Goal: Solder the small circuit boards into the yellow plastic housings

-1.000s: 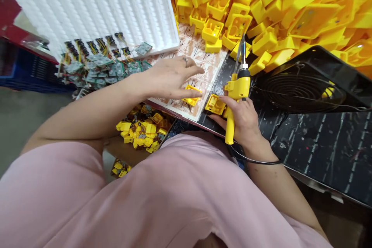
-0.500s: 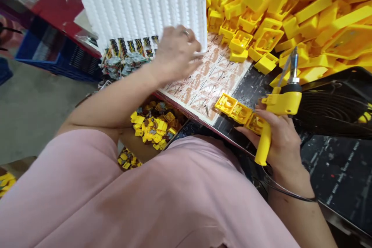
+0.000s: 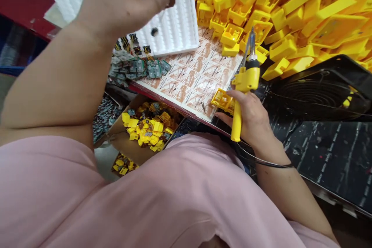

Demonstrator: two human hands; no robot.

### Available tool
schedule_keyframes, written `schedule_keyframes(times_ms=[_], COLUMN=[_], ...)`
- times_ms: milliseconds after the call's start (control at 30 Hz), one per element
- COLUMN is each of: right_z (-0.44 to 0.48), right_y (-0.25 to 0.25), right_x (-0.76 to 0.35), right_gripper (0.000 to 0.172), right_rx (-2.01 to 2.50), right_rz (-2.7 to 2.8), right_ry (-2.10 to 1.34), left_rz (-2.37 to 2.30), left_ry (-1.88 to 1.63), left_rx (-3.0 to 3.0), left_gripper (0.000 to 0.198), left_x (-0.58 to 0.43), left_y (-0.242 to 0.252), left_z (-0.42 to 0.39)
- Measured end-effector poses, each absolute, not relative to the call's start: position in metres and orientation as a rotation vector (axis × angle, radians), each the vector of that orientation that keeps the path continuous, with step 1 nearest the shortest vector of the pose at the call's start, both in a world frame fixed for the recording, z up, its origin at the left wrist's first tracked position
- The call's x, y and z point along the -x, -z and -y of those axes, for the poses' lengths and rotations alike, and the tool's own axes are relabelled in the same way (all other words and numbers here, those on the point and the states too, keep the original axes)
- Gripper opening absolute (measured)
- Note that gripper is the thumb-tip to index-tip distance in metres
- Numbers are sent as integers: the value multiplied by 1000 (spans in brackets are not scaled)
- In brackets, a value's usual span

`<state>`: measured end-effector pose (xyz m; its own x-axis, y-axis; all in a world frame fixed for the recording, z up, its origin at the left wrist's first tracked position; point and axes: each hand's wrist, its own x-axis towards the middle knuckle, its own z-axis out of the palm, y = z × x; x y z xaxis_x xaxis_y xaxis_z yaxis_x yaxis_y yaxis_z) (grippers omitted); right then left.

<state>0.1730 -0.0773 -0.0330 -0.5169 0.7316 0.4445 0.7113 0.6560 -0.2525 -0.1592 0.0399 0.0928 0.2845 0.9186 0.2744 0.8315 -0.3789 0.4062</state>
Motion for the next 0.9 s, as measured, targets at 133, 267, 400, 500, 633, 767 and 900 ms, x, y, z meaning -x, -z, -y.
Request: schedule_keyframes(times_ms=[133,267,400,500,633,767,900], right_z=[79,87,96,102,102,101,110], right_y=[34,30,23,17,10,8,10], right_x=[-168,-178,-190,-196,-196,-195,-203], right_gripper=[42,42,48,51,37,26,29], right_rx=[1163,1091,1083,1083,957,905,963], right_rz=[2388,2367,2253,2187,2182,2157,2107], right_ry=[-10,32,39,68,124,180,162], left_rz=[-1233,-859,-891,-1292,-1645,-1758,-1822], left_ry=[-896,-770,-491,-497,-319,-272,-282], left_rx=[-2428,-2648,-2658,-2504,-2386,-2398,-2284], left_gripper=[29,29,39,43,52,57,31], left_x=[125,114,134,143,123,79,54], left_y=[-60,5,37,25,8,15,27], left_z=[-30,-7,15,22,21,20,22])
